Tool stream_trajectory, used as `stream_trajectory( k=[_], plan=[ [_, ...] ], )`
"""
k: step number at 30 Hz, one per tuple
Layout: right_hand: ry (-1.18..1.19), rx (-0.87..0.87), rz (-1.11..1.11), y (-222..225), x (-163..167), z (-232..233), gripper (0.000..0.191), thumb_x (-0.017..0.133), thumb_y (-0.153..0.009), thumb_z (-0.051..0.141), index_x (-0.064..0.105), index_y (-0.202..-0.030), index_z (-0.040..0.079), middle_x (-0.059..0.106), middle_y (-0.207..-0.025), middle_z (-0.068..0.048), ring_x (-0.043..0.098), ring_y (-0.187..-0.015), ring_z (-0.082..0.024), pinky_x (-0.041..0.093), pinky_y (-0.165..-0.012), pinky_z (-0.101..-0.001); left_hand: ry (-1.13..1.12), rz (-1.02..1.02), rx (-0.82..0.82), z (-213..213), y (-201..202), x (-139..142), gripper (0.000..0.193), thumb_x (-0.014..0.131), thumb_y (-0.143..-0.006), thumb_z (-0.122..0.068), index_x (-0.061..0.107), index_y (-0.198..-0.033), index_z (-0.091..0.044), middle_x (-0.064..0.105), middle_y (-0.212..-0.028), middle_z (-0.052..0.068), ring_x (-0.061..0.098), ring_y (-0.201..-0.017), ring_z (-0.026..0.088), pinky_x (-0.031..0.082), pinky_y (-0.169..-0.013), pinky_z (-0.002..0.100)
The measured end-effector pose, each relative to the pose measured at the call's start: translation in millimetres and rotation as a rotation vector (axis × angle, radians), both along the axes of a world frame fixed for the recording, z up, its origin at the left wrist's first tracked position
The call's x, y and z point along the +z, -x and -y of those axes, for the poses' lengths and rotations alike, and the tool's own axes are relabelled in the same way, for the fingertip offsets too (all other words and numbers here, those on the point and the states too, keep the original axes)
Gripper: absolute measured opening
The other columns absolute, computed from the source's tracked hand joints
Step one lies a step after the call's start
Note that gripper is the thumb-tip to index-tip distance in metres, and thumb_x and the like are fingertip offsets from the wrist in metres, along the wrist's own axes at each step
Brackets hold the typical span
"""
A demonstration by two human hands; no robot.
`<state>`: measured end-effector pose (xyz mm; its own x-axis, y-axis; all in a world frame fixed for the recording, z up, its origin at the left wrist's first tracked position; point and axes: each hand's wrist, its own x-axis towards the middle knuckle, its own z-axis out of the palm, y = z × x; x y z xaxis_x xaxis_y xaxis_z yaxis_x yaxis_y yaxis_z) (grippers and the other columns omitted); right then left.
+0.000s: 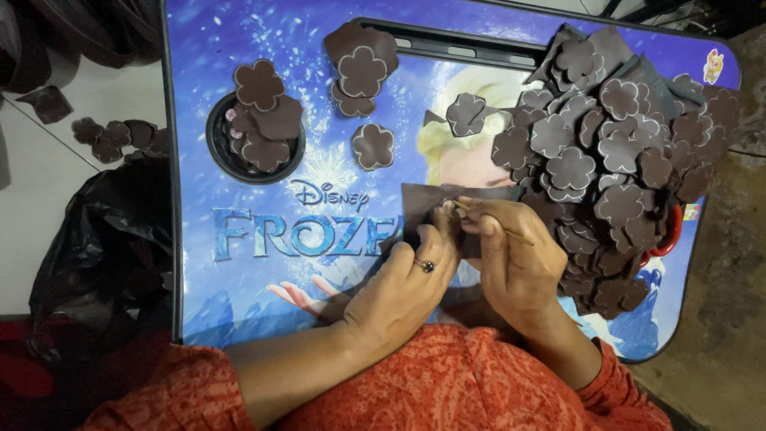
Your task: The person repeatedly places small flower-shaped cutouts onto a dark rectangular base and uses a thin stick to press and adjust them. They handle multiple cutouts from a pile on the table, positioning each one carefully on the base.
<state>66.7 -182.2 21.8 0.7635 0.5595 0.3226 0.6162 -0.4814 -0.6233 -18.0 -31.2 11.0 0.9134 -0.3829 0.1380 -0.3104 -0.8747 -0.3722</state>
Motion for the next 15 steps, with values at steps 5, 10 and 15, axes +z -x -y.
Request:
stream_trajectory(
  k=[5, 10, 15],
  plan=[
    [-0.021, -0.013, -0.043, 0.7, 1.2, 3.7, 0.01, 0.054, -0.11, 0.002, 0.062, -0.113, -0.003, 0.073, -0.113, -0.013, 0.075, -0.091, -0.019, 0.061, -0.078, -0.028, 0.005, 0.008, 0.006, -1.0, -1.7, 3.1, 0.053, 0.045, -0.098, -0.031, 0.061, -0.139, 0.0, 0.062, -0.138, 0.014, 0.052, -0.109, 0.017, 0.038, -0.075, 0.024],
    [0.006, -0.005, 0.007, 2.3, 0.5, 6.1, 0.009, 0.056, -0.109, 0.001, 0.063, -0.112, -0.002, 0.073, -0.11, -0.012, 0.074, -0.09, -0.021, 0.059, -0.076, -0.0303, 0.014, 0.016, 0.019, -1.7, -1.8, 3.9, 0.052, 0.046, -0.099, -0.029, 0.06, -0.141, 0.0, 0.061, -0.139, 0.013, 0.052, -0.109, 0.017, 0.037, -0.073, 0.023],
    [-0.016, -0.017, -0.047, 2.8, 0.3, 8.6, 0.009, 0.057, -0.108, 0.003, 0.064, -0.109, -0.002, 0.073, -0.106, -0.012, 0.073, -0.089, -0.022, 0.059, -0.072, -0.0284, 0.016, 0.035, 0.03, -1.1, -2.2, 3.7, 0.052, 0.047, -0.099, -0.03, 0.06, -0.14, -0.001, 0.061, -0.141, 0.012, 0.053, -0.11, 0.017, 0.037, -0.072, 0.023]
  ],
)
